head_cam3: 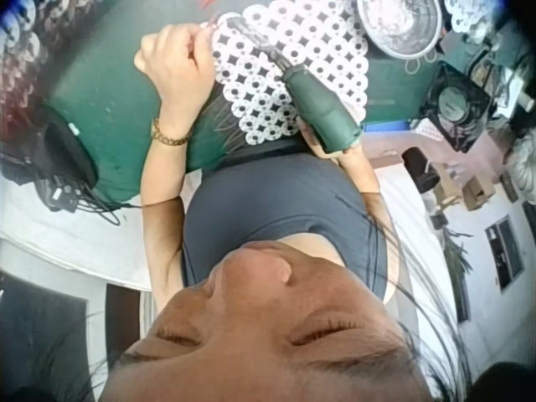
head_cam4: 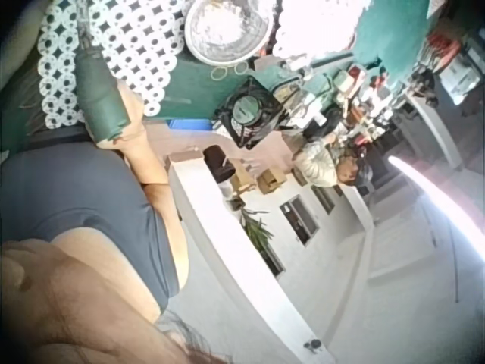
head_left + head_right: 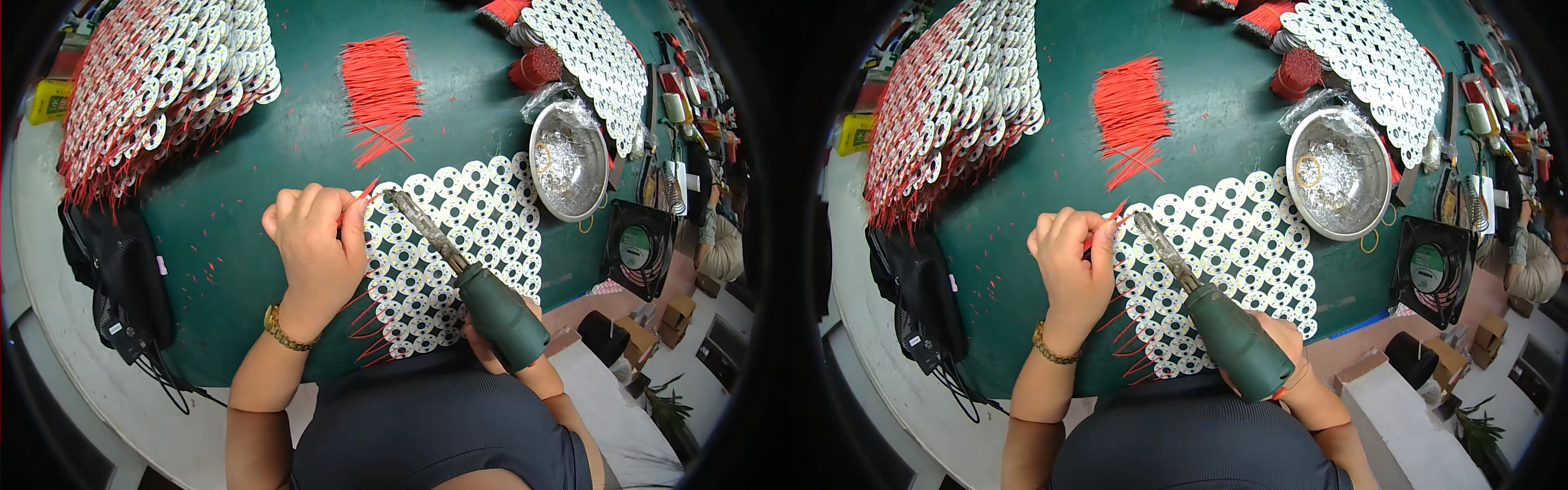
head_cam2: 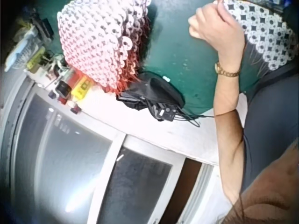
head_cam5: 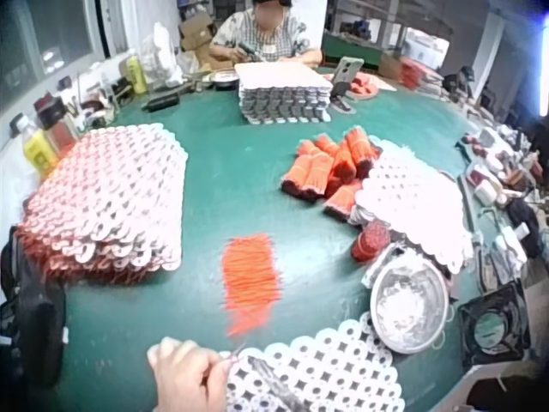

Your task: The person picks up a soldering iron, takes red wires from a pile, and solders them onto a sheet of circular LED circuit boards.

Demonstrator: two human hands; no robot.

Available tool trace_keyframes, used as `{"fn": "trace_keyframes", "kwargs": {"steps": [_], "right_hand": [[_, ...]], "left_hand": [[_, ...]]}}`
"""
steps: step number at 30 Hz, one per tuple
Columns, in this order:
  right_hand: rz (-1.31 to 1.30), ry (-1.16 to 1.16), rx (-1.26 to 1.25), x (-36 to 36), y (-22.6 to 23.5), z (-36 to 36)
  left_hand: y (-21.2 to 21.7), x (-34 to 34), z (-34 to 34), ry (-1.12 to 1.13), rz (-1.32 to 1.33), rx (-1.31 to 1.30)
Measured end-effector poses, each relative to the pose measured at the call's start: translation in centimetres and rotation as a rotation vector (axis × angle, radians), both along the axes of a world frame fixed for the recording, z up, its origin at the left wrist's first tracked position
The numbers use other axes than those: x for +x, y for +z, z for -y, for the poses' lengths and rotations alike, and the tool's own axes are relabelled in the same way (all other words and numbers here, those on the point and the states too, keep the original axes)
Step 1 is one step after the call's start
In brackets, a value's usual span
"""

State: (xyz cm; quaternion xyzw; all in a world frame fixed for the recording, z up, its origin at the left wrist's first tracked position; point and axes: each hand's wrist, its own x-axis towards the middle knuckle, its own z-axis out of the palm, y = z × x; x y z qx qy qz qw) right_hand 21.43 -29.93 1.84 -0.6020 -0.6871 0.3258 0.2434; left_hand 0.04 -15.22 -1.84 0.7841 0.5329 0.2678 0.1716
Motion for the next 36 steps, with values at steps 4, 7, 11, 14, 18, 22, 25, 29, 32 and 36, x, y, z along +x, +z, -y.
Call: {"fn": "trace_keyframes", "kwargs": {"steps": [4,7,11,14,18,22,25,29,32,36], "right_hand": [[0.038,0.005,0.046,-0.1,0.0,0.1],[0.076,0.009,0.04,-0.1,-0.1,0.1],[0.107,0.01,0.135,-0.5,0.3,-0.6],[0.124,-0.026,0.059,-0.5,0.2,0.0],[0.0,-0.108,-0.115,-0.1,0.3,1.8],[-0.131,-0.216,-0.244,0.1,0.5,2.5],[-0.207,-0.232,-0.245,0.2,0.6,2.5],[-0.183,-0.134,-0.08,0.7,-0.7,3.3],[-0.182,-0.18,-0.136,0.3,-0.5,3.4],[-0.036,-0.122,-0.158,0.6,0.0,2.7]], "left_hand": [[0.0,0.0,0.0,-0.003,-0.01,0.013],[-0.1,-0.1,0.0,-0.009,-0.022,0.005],[-0.2,0.0,-0.1,-0.008,-0.012,0.019],[-0.4,0.0,0.0,-0.003,-0.017,0.025],[-0.3,0.0,-0.1,-0.004,-0.02,0.051],[-0.1,-0.2,0.0,-0.015,-0.03,0.066],[0.6,-1.1,-0.3,0.051,0.032,-0.071],[2.0,-1.8,-0.4,0.2,0.207,-0.064],[1.7,-0.6,0.4,0.081,0.136,0.062],[2.0,-1.0,0.1,0.109,0.236,0.001]]}}
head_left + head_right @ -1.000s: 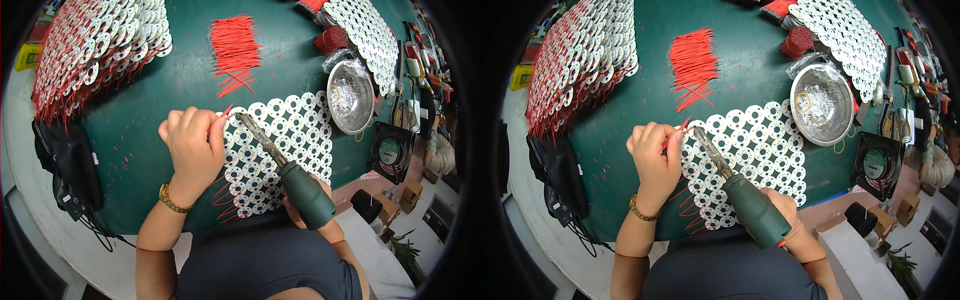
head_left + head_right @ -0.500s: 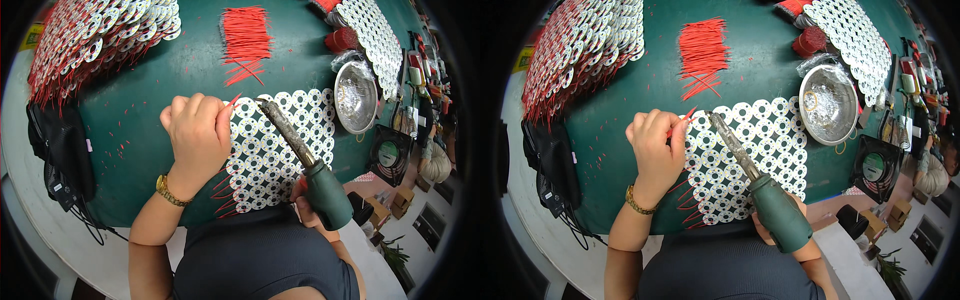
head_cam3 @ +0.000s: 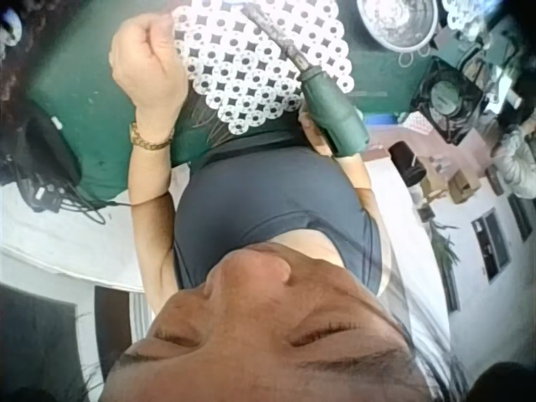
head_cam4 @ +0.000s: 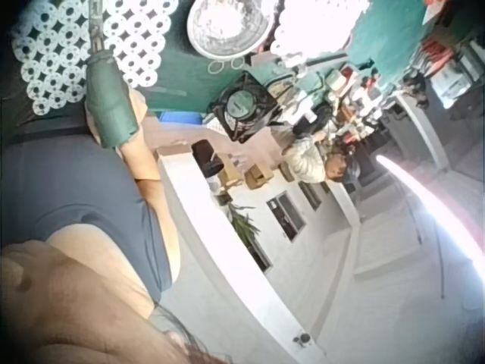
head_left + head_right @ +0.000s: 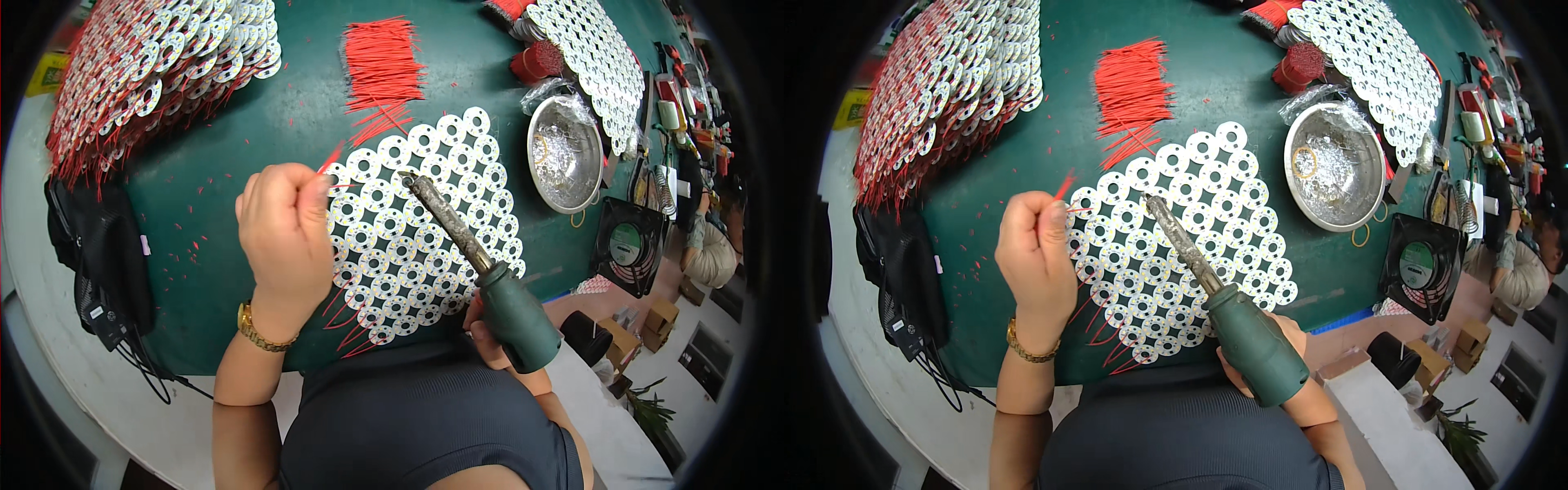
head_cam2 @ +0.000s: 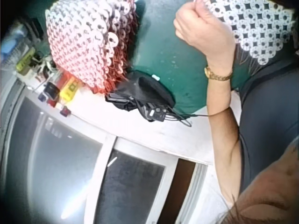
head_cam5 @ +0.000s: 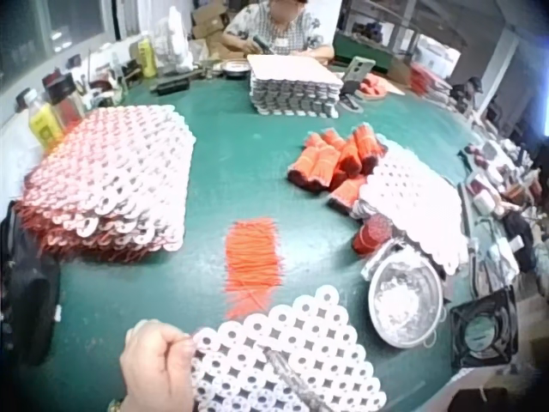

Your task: The person picks up a soldering iron, takes red wires from a pile, and solders them onto a sheet of circular LED circuit boards.

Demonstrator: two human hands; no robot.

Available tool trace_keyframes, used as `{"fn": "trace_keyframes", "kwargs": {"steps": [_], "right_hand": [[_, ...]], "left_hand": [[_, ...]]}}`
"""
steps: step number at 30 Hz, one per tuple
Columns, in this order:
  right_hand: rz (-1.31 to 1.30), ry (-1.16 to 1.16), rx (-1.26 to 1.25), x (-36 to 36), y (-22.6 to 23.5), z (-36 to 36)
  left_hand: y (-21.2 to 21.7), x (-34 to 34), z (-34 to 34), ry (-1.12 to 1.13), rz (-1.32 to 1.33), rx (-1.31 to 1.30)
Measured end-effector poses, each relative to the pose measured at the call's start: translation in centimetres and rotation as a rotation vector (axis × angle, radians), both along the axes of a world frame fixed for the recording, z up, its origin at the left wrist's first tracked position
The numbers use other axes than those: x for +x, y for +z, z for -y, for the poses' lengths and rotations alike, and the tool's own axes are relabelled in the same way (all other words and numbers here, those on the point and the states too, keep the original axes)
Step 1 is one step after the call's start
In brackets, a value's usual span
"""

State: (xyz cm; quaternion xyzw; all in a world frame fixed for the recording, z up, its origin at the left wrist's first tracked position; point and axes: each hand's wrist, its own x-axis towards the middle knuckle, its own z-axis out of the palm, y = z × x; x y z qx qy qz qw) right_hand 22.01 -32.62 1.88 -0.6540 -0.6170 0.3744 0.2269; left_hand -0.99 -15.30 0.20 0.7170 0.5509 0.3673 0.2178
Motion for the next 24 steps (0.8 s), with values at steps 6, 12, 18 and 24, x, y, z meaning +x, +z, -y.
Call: {"fn": "trace_keyframes", "kwargs": {"steps": [6,12,18,24], "right_hand": [[-0.868,-0.283,-0.161,-1.1,-0.1,-2.7],[-0.931,-0.386,-0.113,-1.0,-1.5,-3.9],[-1.009,-0.503,-0.093,-1.0,-2.0,-0.3],[-1.006,-0.594,0.095,-2.2,-2.4,0.8]], "left_hand": [[0.0,-0.9,-0.5,-0.16,0.023,-0.087],[0.2,-0.6,-0.1,-0.242,0.051,-0.178],[0.4,0.0,0.2,-0.307,0.288,-0.412],[1.4,-1.7,-0.3,-0.099,-0.531,-0.259]]}}
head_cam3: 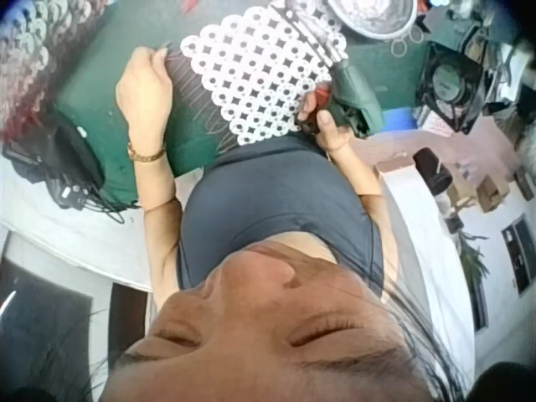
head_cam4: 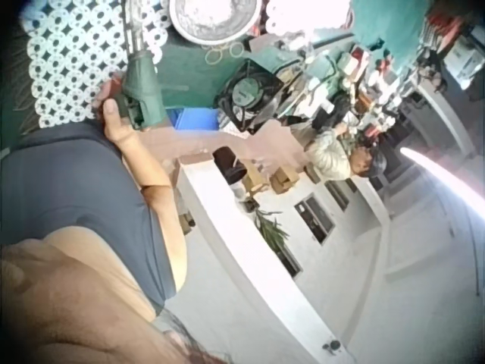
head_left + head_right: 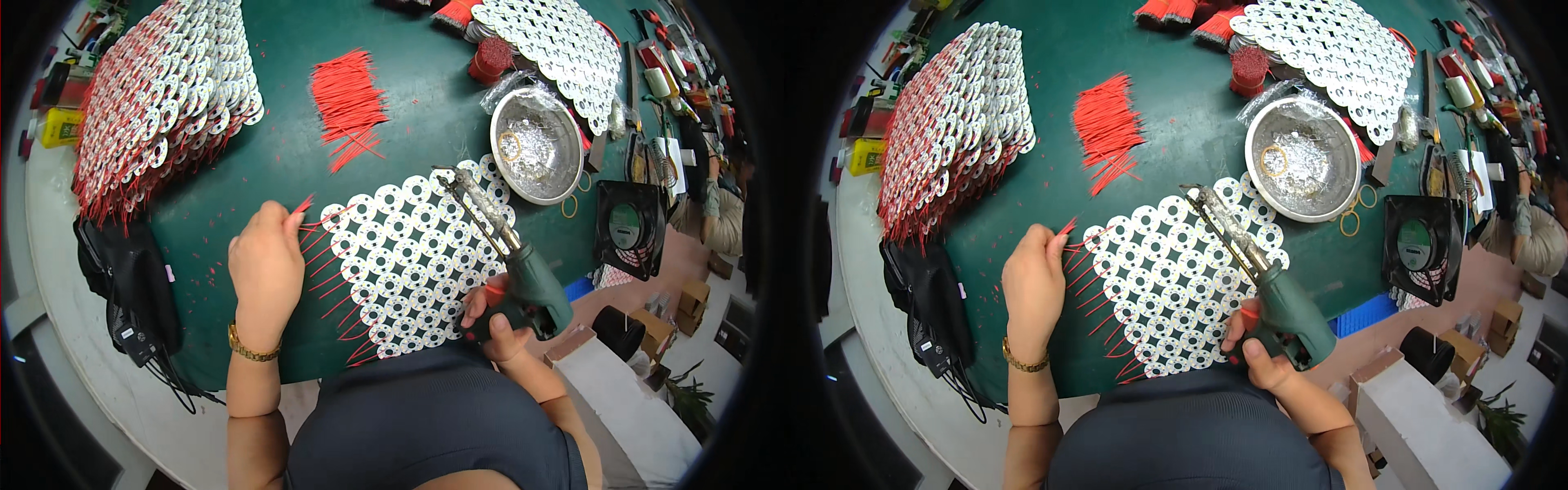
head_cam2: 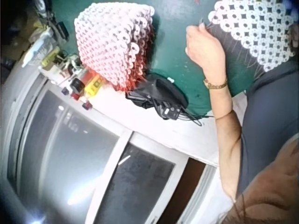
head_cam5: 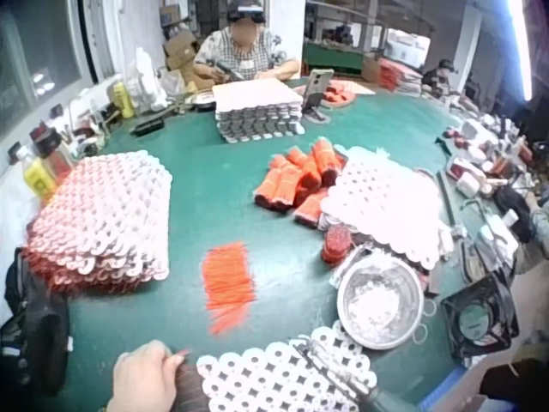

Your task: The person picks up a soldering iron, takes red wires from a pile, and solders them onto a sheet of circular LED circuit boards.

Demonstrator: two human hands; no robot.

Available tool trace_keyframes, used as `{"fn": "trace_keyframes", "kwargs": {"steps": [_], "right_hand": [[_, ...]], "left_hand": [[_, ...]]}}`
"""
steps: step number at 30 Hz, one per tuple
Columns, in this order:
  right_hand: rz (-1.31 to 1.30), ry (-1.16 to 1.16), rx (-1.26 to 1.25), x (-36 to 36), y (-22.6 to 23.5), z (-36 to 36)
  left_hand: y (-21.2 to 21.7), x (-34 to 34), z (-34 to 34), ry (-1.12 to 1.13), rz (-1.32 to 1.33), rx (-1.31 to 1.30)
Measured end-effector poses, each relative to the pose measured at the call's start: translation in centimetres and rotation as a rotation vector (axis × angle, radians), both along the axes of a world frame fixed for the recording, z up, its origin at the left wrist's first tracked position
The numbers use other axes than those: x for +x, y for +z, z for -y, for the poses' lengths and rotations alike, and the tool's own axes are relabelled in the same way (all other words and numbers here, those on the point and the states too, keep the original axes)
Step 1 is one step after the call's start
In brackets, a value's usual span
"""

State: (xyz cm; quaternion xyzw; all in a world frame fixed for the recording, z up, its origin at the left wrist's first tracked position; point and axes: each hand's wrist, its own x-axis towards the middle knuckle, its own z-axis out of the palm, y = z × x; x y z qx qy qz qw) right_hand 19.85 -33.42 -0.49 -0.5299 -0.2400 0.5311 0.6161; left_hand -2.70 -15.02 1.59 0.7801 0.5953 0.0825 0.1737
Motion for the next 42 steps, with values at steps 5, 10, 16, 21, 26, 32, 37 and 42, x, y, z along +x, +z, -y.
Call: {"fn": "trace_keyframes", "kwargs": {"steps": [5,10,16,21,26,32,37,42], "right_hand": [[0.007,-0.01,-0.016,-0.5,0.1,0.5],[0.017,0.049,-0.009,-0.2,0.0,0.9],[-0.097,0.251,-0.071,1.2,3.0,-0.5],[0.847,0.449,0.12,1.8,1.8,-0.8],[1.057,0.504,0.095,1.6,2.1,-1.4],[0.938,0.504,0.028,1.3,2.2,-1.1],[0.934,0.502,0.014,1.1,2.2,-1.2],[0.933,0.56,-0.044,1.2,2.9,-1.3]], "left_hand": [[0.9,0.6,1.2,0.035,0.345,0.224],[-0.8,3.1,1.6,-0.049,0.549,0.254],[-3.0,3.9,1.9,-0.051,0.339,0.267],[-3.4,4.1,2.0,-0.003,0.343,0.26],[-3.3,4.2,1.9,0.017,0.365,0.271],[-3.6,4.1,1.8,-0.02,0.303,0.311],[-3.5,4.1,1.8,-0.009,0.267,0.306],[-3.6,4.2,1.8,-0.027,0.25,0.305]]}}
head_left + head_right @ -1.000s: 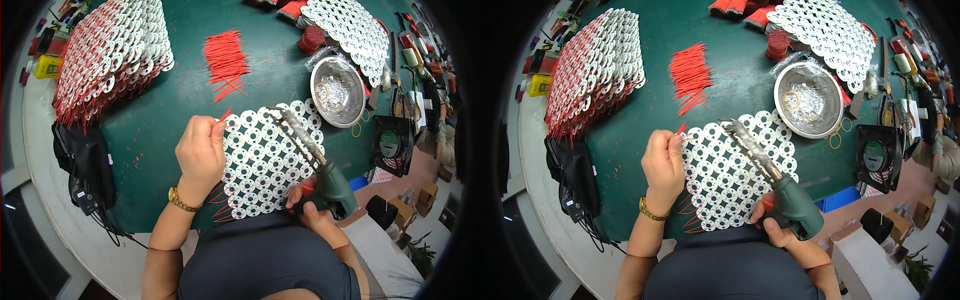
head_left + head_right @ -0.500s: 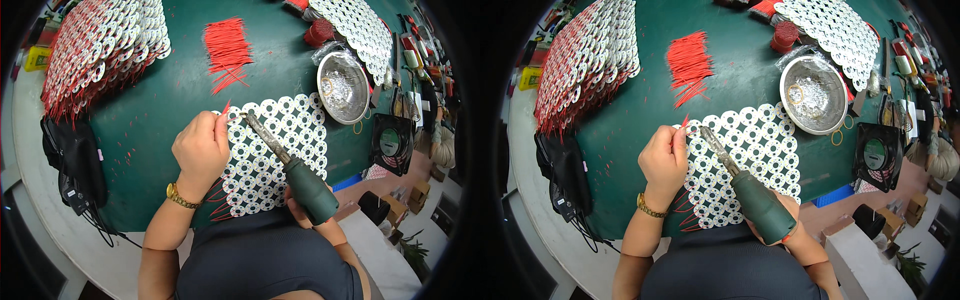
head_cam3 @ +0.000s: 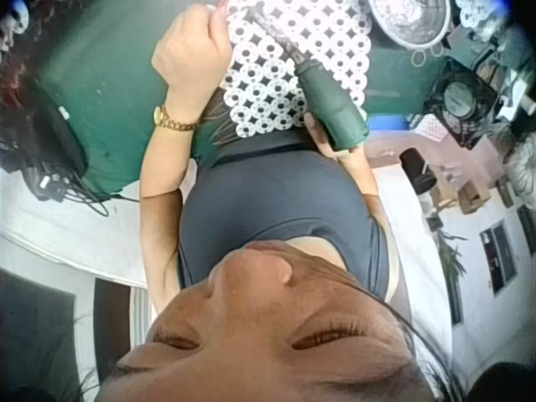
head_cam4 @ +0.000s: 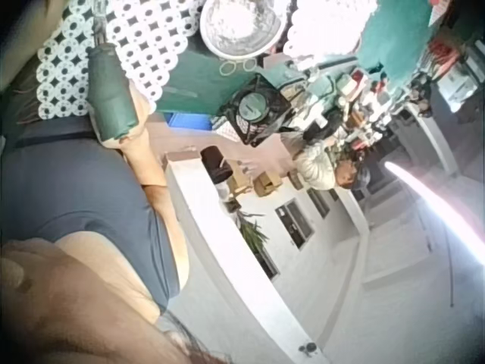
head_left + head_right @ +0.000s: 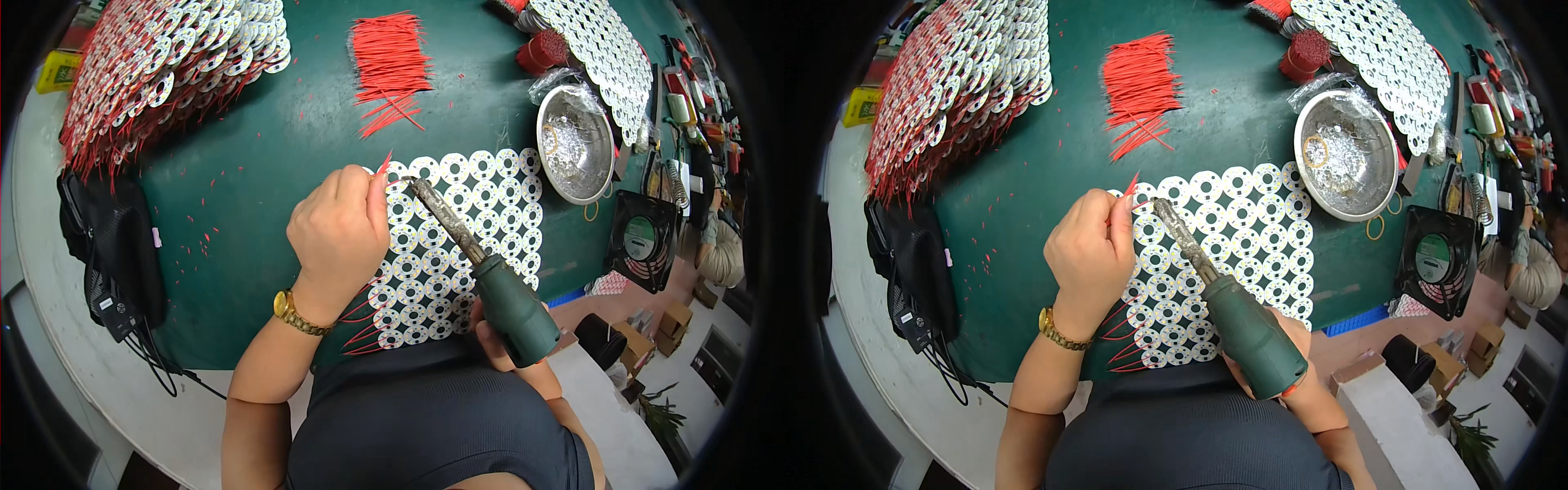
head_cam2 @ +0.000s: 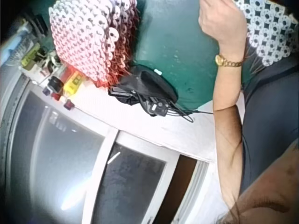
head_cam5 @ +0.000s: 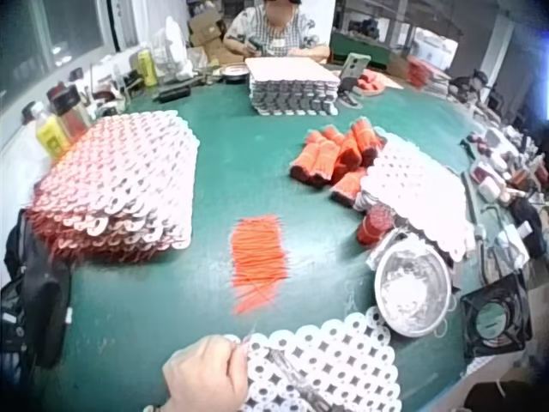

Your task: The person picks up a soldering iron, takes red wires from a pile, and solders them onto a sheet of circular LED circuit boards.

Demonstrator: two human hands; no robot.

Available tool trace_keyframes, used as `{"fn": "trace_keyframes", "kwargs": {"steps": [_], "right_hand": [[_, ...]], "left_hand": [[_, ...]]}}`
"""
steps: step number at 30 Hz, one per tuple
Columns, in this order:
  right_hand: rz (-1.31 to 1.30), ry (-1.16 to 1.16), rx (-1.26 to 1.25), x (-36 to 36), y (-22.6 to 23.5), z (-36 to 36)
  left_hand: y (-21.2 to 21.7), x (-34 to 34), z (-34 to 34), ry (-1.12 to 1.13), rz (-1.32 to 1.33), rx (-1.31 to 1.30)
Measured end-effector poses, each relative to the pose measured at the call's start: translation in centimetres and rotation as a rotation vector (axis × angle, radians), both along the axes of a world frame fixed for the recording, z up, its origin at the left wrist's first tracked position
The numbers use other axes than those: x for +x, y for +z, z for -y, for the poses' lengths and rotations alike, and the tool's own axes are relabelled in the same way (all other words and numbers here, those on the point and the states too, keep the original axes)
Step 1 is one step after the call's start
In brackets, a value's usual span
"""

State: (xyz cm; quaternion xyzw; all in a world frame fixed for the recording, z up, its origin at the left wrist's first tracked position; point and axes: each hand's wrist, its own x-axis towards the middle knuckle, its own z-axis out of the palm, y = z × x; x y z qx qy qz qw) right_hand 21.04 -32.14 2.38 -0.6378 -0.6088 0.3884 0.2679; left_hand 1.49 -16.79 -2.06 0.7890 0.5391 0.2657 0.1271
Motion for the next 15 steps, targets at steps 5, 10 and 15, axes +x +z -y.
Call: {"fn": "trace_keyframes", "kwargs": {"steps": [5,10,15], "right_hand": [[0.053,0.067,0.066,0.26,0.02,-0.2],[0.023,0.003,0.047,0.13,-0.61,0.51],[0.071,0.024,0.073,0.11,-0.59,0.44]], "left_hand": [[0.03,-0.01,-0.02,0.005,0.04,0.011],[-0.07,0.1,-0.06,-0.002,0.051,0.02],[0.07,0.0,-0.06,-0.002,0.046,0.018]]}}
